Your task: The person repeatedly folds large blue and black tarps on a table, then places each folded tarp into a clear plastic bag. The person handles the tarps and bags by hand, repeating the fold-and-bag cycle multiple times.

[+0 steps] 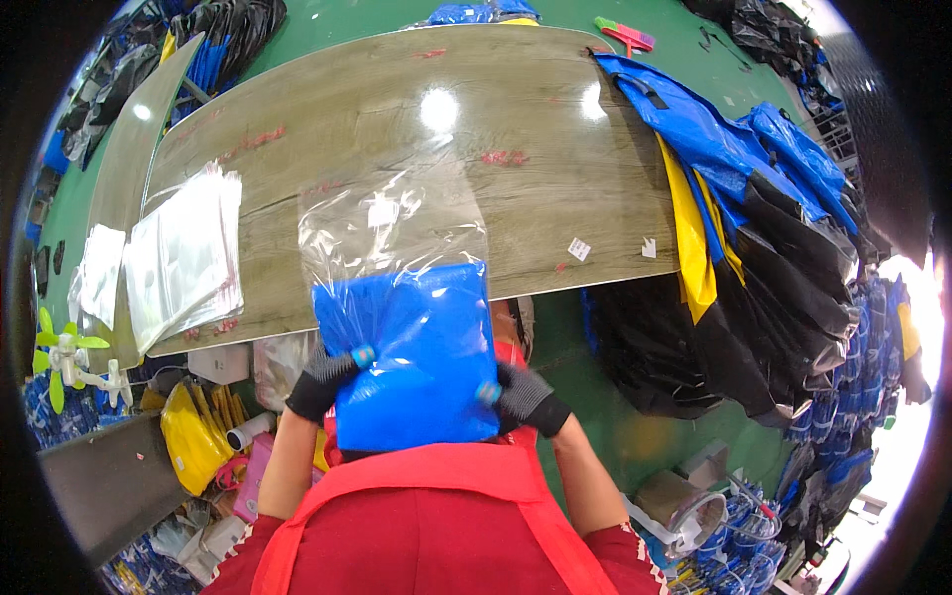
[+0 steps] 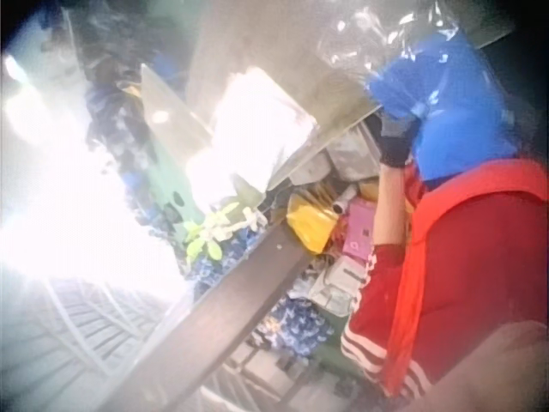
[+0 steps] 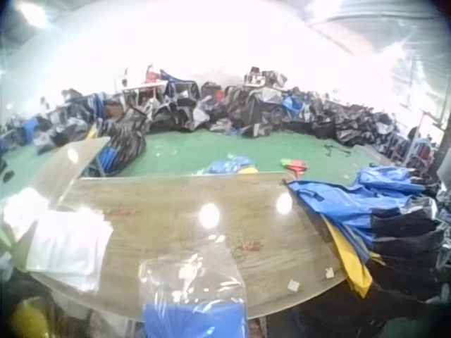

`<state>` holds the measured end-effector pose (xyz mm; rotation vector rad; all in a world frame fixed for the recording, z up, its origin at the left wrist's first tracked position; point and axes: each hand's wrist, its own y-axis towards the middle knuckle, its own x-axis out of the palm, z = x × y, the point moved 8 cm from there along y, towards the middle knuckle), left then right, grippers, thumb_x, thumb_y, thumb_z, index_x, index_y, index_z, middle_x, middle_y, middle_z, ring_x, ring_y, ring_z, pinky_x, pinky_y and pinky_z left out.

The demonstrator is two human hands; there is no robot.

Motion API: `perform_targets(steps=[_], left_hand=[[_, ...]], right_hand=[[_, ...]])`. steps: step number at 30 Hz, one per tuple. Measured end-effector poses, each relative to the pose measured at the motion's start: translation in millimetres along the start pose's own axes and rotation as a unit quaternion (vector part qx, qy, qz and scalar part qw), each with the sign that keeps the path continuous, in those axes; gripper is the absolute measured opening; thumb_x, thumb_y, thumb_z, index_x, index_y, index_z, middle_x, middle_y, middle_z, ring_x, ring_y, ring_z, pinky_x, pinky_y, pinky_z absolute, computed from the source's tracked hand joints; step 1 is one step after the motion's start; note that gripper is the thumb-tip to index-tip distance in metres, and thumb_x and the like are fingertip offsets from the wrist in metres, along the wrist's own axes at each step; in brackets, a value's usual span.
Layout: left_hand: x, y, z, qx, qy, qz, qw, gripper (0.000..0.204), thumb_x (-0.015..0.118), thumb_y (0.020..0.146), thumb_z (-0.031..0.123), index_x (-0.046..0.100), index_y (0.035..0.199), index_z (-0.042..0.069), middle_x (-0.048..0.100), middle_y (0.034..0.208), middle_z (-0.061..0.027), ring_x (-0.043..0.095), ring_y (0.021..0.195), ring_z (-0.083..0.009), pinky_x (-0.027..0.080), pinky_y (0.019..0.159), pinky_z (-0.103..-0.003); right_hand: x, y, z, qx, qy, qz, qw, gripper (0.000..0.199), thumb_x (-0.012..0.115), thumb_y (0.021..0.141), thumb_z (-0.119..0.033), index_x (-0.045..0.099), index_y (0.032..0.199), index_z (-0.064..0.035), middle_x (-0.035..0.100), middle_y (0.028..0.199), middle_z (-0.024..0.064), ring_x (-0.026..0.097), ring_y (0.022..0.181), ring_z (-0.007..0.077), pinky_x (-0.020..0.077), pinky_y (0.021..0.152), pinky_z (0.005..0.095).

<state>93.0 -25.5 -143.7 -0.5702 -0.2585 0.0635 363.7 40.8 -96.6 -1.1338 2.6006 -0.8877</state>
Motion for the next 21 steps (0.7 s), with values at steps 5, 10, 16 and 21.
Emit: perform_targets(steps=[5,10,16,21], left_hand=[[30,-29,9,-0.097,-0.047,-0.059,0.992,0.084,0.081,0.075,0.032,0.038,0.141,0.004,0.055,0.128,-0.0127,0.055,0.114,-0.0229,0.046,0.097,-0.036],[19,-37,35,0.012,-0.071,-0.020,0.997,0.093,0.083,0.072,0.033,0.033,0.145,0.005,0.051,0.134,-0.0164,0.052,0.121,-0.0290,0.042,0.103,-0.039],[53,-74,-33,-0.075,0.027,-0.104,0.991,0.085,0.084,0.073,0.032,0.041,0.140,0.003,0.055,0.131,-0.0124,0.054,0.117,-0.0235,0.043,0.101,-0.037],[35,-47,-21,-0.039,0.061,-0.037,0.997,0.076,0.075,0.083,0.033,0.038,0.142,0.004,0.053,0.133,-0.0132,0.057,0.111,-0.0220,0.045,0.097,-0.034]], right_hand=[[1,10,-27,-0.087,0.052,0.119,0.988,0.071,0.075,0.081,-0.043,0.051,0.132,0.0008,0.064,0.116,0.0152,0.063,0.101,0.0225,0.0517,0.089,0.0372],[29,-13,-1,-0.002,0.061,0.012,0.998,0.082,0.081,0.076,-0.038,0.043,0.138,-0.0017,0.056,0.130,0.0159,0.055,0.116,0.0254,0.0472,0.098,0.0401],[17,-25,-8,-0.120,0.098,0.080,0.985,0.099,0.085,0.070,-0.033,0.029,0.146,-0.0030,0.051,0.136,0.0155,0.053,0.119,0.0253,0.0461,0.100,0.0395],[32,-25,50,0.047,0.108,0.058,0.991,0.079,0.079,0.078,-0.038,0.043,0.139,-0.0012,0.059,0.124,0.0137,0.060,0.107,0.0223,0.0504,0.091,0.0357]])
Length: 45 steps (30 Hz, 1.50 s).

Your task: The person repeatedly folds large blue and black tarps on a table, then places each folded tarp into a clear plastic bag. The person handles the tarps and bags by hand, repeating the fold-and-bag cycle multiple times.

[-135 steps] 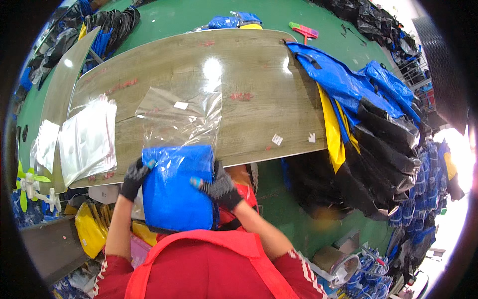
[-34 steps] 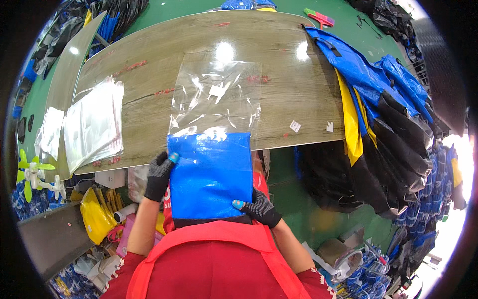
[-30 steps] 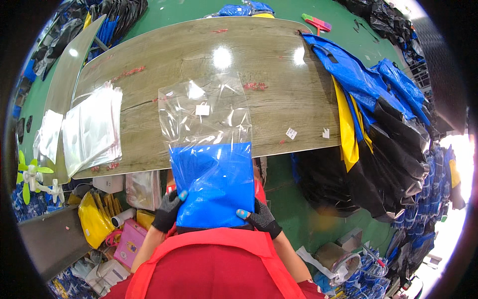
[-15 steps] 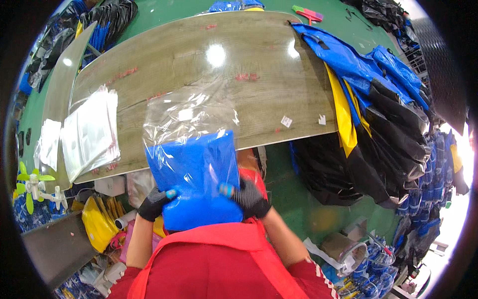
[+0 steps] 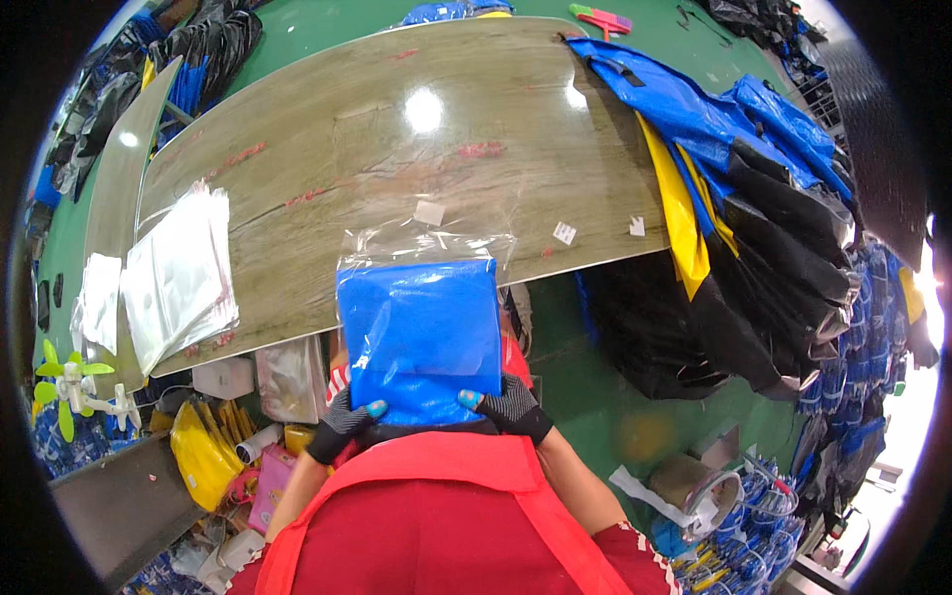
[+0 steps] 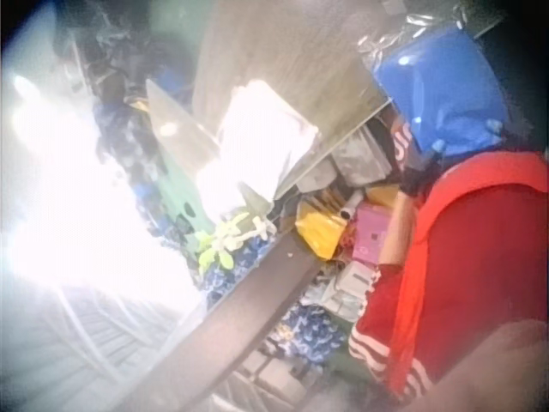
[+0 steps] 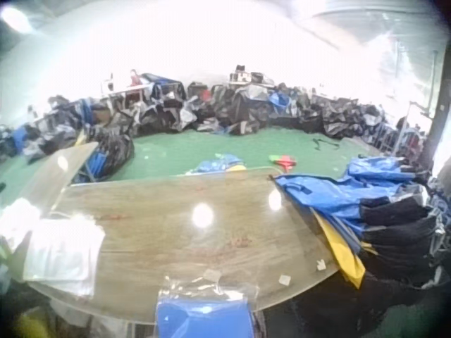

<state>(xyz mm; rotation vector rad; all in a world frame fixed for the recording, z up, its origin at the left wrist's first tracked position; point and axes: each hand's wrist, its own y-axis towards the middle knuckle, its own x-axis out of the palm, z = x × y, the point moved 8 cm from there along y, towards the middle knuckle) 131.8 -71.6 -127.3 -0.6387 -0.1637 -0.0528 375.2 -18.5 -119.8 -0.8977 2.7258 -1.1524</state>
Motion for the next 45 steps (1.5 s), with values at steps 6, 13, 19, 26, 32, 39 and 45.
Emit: perform_targets(steps=[6,13,19,26,32,39,45], left_hand=[[-26,41,38,0.016,-0.103,0.045,0.994,0.064,0.072,0.084,0.033,0.047,0.135,0.003,0.061,0.118,-0.0113,0.057,0.110,-0.0206,0.050,0.089,-0.032],[-16,29,41,0.105,-0.332,0.082,0.934,0.046,0.067,0.089,0.032,0.054,0.125,0.006,0.060,0.110,-0.0037,0.058,0.096,-0.0125,0.051,0.078,-0.028],[-11,24,24,-0.011,-0.013,0.060,0.998,0.032,0.067,0.091,0.030,0.063,0.111,0.005,0.065,0.095,-0.0003,0.057,0.083,-0.0092,0.047,0.074,-0.026],[-24,6,-16,0.113,-0.194,0.069,0.972,0.018,0.065,0.093,0.024,0.064,0.102,0.008,0.064,0.094,0.0016,0.056,0.087,-0.0072,0.046,0.077,-0.024],[-13,-27,-46,-0.061,-0.270,0.029,0.961,0.065,0.067,0.088,0.042,0.044,0.136,0.005,0.055,0.127,-0.0089,0.054,0.113,-0.0201,0.046,0.096,-0.036],[-11,-36,4,-0.029,-0.065,0.022,0.997,0.095,0.087,0.068,0.030,0.034,0.142,0.001,0.054,0.130,-0.0168,0.056,0.114,-0.0253,0.049,0.095,-0.040],[-12,-13,-20,0.044,0.005,0.166,0.985,0.095,0.085,0.069,0.027,0.031,0.143,0.003,0.054,0.129,-0.0157,0.056,0.113,-0.0253,0.047,0.096,-0.037]], right_hand=[[-7,12,-54,-0.054,-0.091,-0.093,0.990,0.062,0.076,0.081,-0.039,0.058,0.124,0.0017,0.064,0.114,0.0139,0.061,0.102,0.0191,0.0518,0.085,0.0333],[-14,20,-105,-0.230,-0.014,0.057,0.971,0.069,0.076,0.079,-0.044,0.055,0.128,0.0001,0.063,0.117,0.0130,0.060,0.104,0.0212,0.0492,0.091,0.0355],[-44,44,-78,-0.158,0.058,0.051,0.984,0.066,0.071,0.085,-0.043,0.054,0.131,0.0006,0.063,0.117,0.0116,0.059,0.103,0.0184,0.0471,0.092,0.0345],[-29,25,-38,-0.155,0.185,0.050,0.969,0.063,0.066,0.089,-0.039,0.048,0.135,0.0013,0.061,0.122,0.0130,0.058,0.109,0.0208,0.0472,0.095,0.0355],[-16,6,-28,-0.129,0.130,0.068,0.981,0.077,0.074,0.084,-0.032,0.035,0.144,-0.0043,0.053,0.133,0.0141,0.054,0.116,0.0231,0.0469,0.097,0.0376],[7,7,-31,-0.159,0.013,0.092,0.983,0.079,0.079,0.078,-0.029,0.038,0.140,-0.0011,0.056,0.126,0.0165,0.057,0.112,0.0259,0.0479,0.096,0.0402],[5,10,6,-0.044,0.010,0.067,0.997,0.103,0.086,0.069,-0.037,0.028,0.144,0.0013,0.052,0.131,0.0192,0.052,0.121,0.0291,0.0421,0.104,0.0414]])
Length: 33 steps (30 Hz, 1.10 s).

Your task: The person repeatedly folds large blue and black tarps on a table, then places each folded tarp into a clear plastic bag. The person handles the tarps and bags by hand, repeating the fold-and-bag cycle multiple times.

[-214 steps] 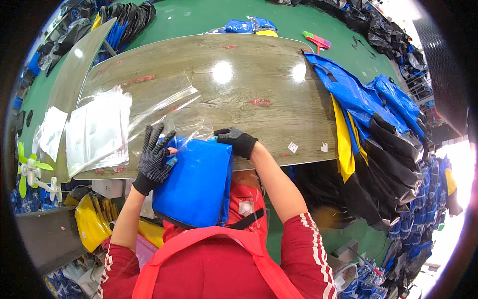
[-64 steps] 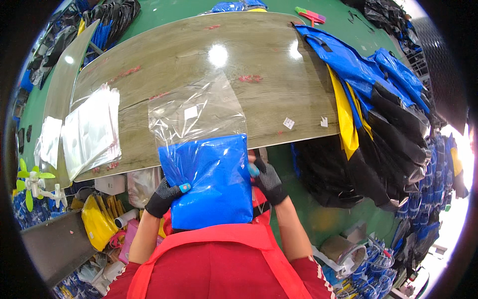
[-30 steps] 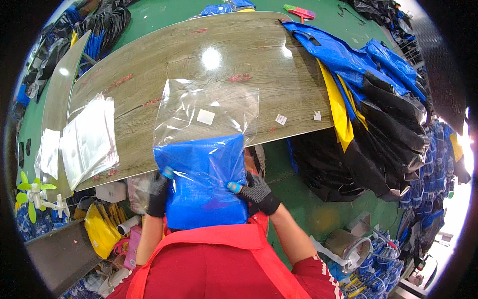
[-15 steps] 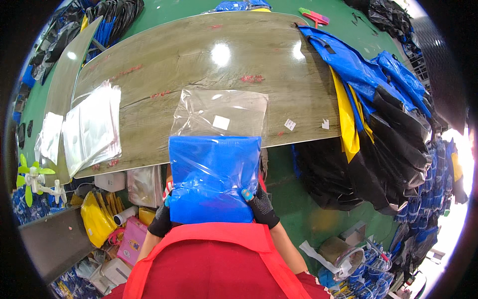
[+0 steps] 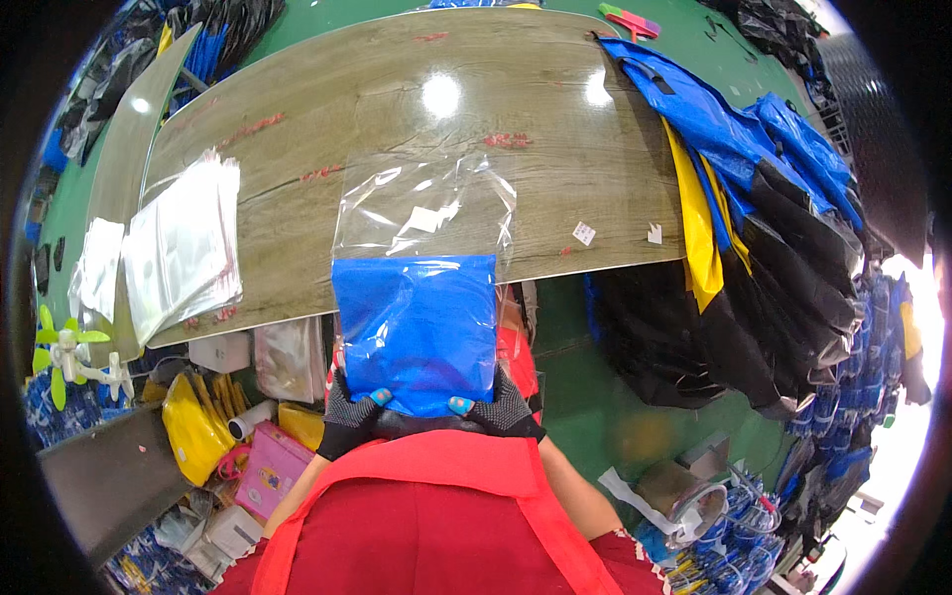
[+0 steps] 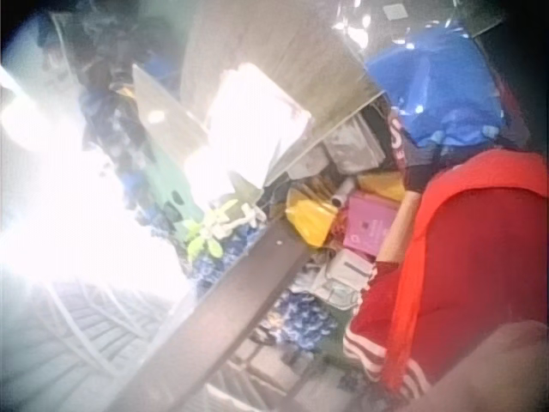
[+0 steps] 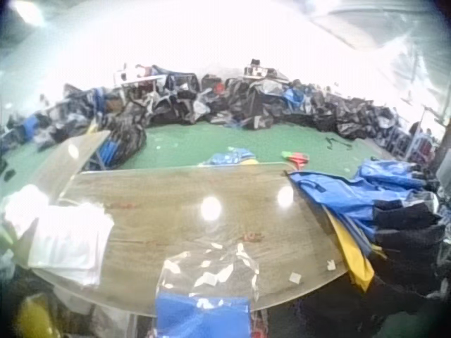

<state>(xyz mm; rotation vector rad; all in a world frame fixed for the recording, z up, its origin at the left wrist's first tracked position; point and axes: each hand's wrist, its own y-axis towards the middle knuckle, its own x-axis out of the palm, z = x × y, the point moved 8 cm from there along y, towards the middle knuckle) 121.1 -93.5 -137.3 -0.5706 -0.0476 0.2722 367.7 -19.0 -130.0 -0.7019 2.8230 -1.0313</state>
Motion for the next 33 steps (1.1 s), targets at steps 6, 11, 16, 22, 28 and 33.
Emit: perform_targets(steps=[6,11,16,22,28,33], left_hand=[[-22,48,32,0.070,-0.184,-0.053,0.979,0.059,0.071,0.087,0.028,0.046,0.134,0.004,0.061,0.118,-0.0115,0.062,0.100,-0.0198,0.052,0.087,-0.034],[15,34,32,0.020,-0.048,-0.134,0.990,0.063,0.075,0.082,0.028,0.050,0.134,0.005,0.059,0.127,-0.0069,0.053,0.115,-0.0203,0.037,0.105,-0.037],[-10,34,52,0.050,-0.224,0.006,0.973,0.049,0.077,0.081,0.027,0.058,0.119,0.002,0.064,0.105,-0.0063,0.061,0.089,-0.0138,0.052,0.078,-0.029],[15,38,61,0.021,-0.118,-0.140,0.983,0.054,0.077,0.082,0.027,0.056,0.125,0.003,0.063,0.115,-0.0065,0.059,0.105,-0.0175,0.048,0.091,-0.033],[14,31,67,0.059,-0.064,-0.096,0.992,0.048,0.069,0.088,0.027,0.055,0.126,0.002,0.064,0.115,-0.0082,0.060,0.104,-0.0191,0.048,0.092,-0.034],[-1,39,65,0.061,-0.313,-0.041,0.947,0.051,0.073,0.084,0.027,0.056,0.126,0.003,0.064,0.115,-0.0058,0.058,0.104,-0.0166,0.044,0.096,-0.035]], right_hand=[[-8,4,-18,-0.046,-0.082,-0.095,0.991,0.088,0.079,0.077,-0.041,0.036,0.141,0.0016,0.052,0.133,0.0182,0.052,0.121,0.0251,0.0429,0.102,0.0370],[-42,25,-52,-0.063,0.023,0.052,0.996,0.065,0.060,0.092,-0.045,0.044,0.137,-0.0015,0.060,0.123,0.0173,0.059,0.110,0.0231,0.0485,0.094,0.0374],[-3,17,-78,-0.104,-0.023,-0.124,0.987,0.069,0.071,0.084,-0.041,0.048,0.133,0.0017,0.061,0.120,0.0159,0.062,0.104,0.0211,0.0529,0.087,0.0345],[-26,19,-83,-0.113,0.122,-0.016,0.986,0.063,0.070,0.085,-0.038,0.050,0.131,0.0010,0.061,0.120,0.0135,0.060,0.107,0.0201,0.0513,0.090,0.0349],[-30,30,-84,-0.112,-0.099,0.008,0.989,0.061,0.073,0.084,-0.036,0.053,0.129,-0.0005,0.064,0.112,0.0123,0.060,0.102,0.0183,0.0502,0.089,0.0334],[-21,27,-92,-0.141,0.013,-0.038,0.989,0.059,0.071,0.086,-0.037,0.053,0.128,0.0008,0.063,0.114,0.0120,0.060,0.102,0.0196,0.0507,0.089,0.0336]])
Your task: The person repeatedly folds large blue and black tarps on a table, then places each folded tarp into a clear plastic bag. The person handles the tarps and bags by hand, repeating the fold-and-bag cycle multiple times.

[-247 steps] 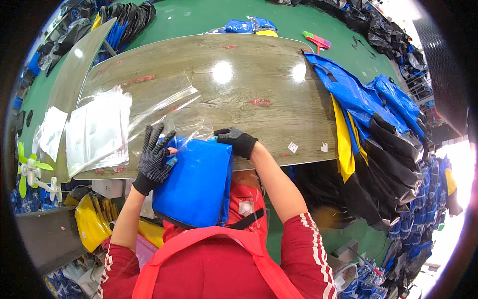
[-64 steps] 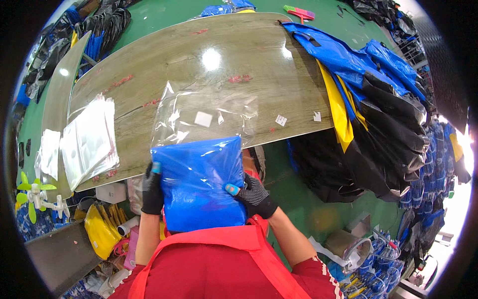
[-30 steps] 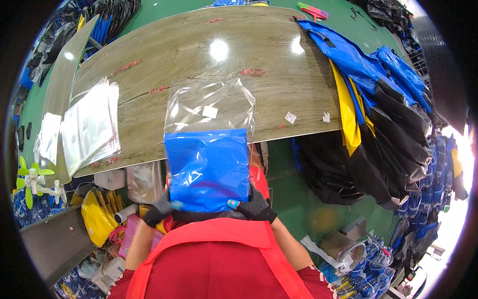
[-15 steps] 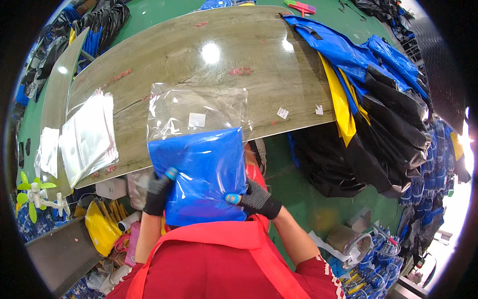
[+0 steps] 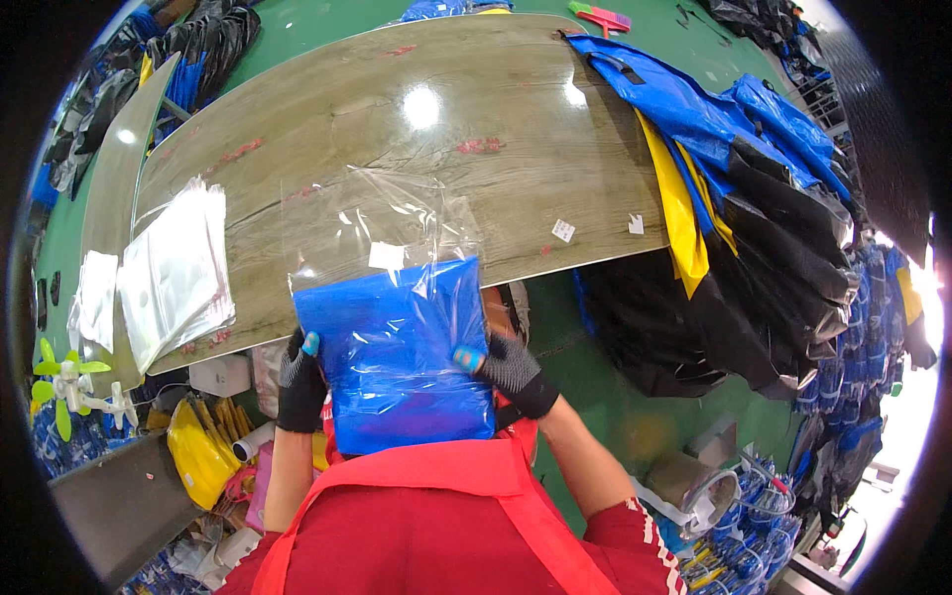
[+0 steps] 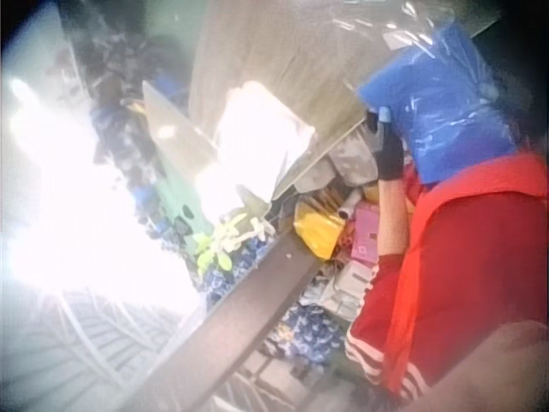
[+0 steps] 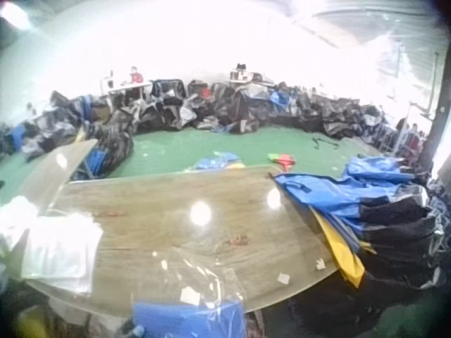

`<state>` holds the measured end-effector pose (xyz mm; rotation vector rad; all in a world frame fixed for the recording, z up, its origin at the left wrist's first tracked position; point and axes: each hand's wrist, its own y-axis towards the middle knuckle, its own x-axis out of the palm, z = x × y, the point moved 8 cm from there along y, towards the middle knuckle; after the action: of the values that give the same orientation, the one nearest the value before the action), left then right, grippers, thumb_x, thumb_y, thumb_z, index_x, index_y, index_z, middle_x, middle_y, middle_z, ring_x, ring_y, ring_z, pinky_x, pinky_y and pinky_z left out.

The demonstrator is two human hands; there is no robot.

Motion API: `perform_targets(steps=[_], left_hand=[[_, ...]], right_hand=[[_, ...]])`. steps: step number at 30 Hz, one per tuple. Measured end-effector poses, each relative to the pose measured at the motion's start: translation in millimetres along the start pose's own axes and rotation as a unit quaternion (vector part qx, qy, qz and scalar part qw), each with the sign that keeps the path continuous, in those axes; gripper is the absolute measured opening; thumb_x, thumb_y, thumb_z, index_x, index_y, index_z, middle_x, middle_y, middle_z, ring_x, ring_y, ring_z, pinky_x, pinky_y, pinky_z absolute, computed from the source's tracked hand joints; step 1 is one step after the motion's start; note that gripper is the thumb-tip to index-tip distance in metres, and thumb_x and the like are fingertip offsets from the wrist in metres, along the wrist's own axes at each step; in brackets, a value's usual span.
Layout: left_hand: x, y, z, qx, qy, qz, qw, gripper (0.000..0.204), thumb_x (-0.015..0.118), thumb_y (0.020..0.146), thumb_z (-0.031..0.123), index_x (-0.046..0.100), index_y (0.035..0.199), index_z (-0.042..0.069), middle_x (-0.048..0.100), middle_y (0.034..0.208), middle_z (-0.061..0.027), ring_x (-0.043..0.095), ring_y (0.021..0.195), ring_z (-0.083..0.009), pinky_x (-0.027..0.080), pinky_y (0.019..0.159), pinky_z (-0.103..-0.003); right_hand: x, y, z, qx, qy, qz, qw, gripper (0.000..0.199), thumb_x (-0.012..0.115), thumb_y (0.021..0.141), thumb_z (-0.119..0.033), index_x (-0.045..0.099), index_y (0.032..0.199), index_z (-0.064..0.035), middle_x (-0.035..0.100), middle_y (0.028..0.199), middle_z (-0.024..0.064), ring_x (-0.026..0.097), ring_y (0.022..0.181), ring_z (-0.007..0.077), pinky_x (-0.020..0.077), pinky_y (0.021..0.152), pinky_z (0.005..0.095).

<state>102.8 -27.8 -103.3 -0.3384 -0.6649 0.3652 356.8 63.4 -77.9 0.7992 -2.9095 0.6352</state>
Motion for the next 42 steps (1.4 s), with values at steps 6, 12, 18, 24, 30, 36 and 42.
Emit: perform_targets(steps=[6,12,18,24,30,36,42], left_hand=[[6,0,-11,-0.070,0.143,-0.061,0.985,0.060,0.077,0.080,0.033,0.054,0.127,0.003,0.061,0.117,-0.0080,0.058,0.106,-0.0188,0.046,0.095,-0.036],[28,4,-5,-0.054,0.271,-0.153,0.949,0.065,0.079,0.076,0.025,0.051,0.130,0.003,0.059,0.120,-0.0090,0.061,0.097,-0.0173,0.050,0.086,-0.029],[-14,4,0,-0.018,0.074,0.046,0.996,0.038,0.068,0.089,0.024,0.058,0.122,0.008,0.065,0.108,-0.0048,0.062,0.095,-0.0144,0.052,0.081,-0.030],[-4,1,-25,-0.111,0.108,-0.064,0.986,0.058,0.072,0.084,0.024,0.049,0.134,0.006,0.059,0.124,-0.0080,0.059,0.107,-0.0214,0.049,0.092,-0.033],[15,13,-10,-0.062,0.088,-0.104,0.989,0.065,0.074,0.081,0.027,0.046,0.136,0.006,0.059,0.123,-0.0079,0.058,0.109,-0.0212,0.048,0.094,-0.035],[11,18,-6,-0.070,0.013,-0.039,0.997,0.061,0.074,0.081,0.023,0.049,0.134,0.005,0.060,0.120,-0.0085,0.058,0.109,-0.0207,0.049,0.093,-0.036],[8,9,-16,-0.060,0.185,-0.038,0.980,0.058,0.075,0.080,0.028,0.053,0.129,0.005,0.063,0.115,-0.0059,0.060,0.102,-0.0190,0.050,0.090,-0.035]], right_hand=[[-1,-1,0,0.020,0.085,0.009,0.996,0.065,0.074,0.082,-0.036,0.051,0.130,0.0011,0.061,0.119,0.0124,0.059,0.105,0.0198,0.0491,0.092,0.0342],[2,2,3,0.053,0.094,-0.034,0.994,0.063,0.073,0.084,-0.034,0.051,0.131,0.0003,0.062,0.118,0.0108,0.057,0.108,0.0185,0.0467,0.093,0.0335],[-6,4,2,0.018,-0.008,0.006,1.000,0.060,0.074,0.084,-0.033,0.053,0.130,-0.0004,0.063,0.118,0.0123,0.057,0.109,0.0175,0.0460,0.096,0.0332],[-5,-4,19,0.068,0.041,-0.005,0.997,0.065,0.076,0.081,-0.036,0.053,0.131,-0.0001,0.063,0.118,0.0128,0.058,0.110,0.0213,0.0459,0.098,0.0357],[-8,10,15,0.056,0.006,-0.011,0.998,0.061,0.075,0.082,-0.039,0.056,0.126,-0.0001,0.064,0.113,0.0103,0.059,0.104,0.0184,0.0492,0.091,0.0332],[-6,3,7,-0.008,-0.069,0.061,0.996,0.062,0.072,0.084,-0.039,0.054,0.129,-0.0017,0.062,0.116,0.0112,0.058,0.104,0.0187,0.0476,0.090,0.0322],[-22,5,0,-0.035,0.052,0.100,0.993,0.047,0.072,0.085,-0.033,0.062,0.119,-0.0009,0.067,0.102,0.0061,0.060,0.091,0.0133,0.0487,0.080,0.0293]])
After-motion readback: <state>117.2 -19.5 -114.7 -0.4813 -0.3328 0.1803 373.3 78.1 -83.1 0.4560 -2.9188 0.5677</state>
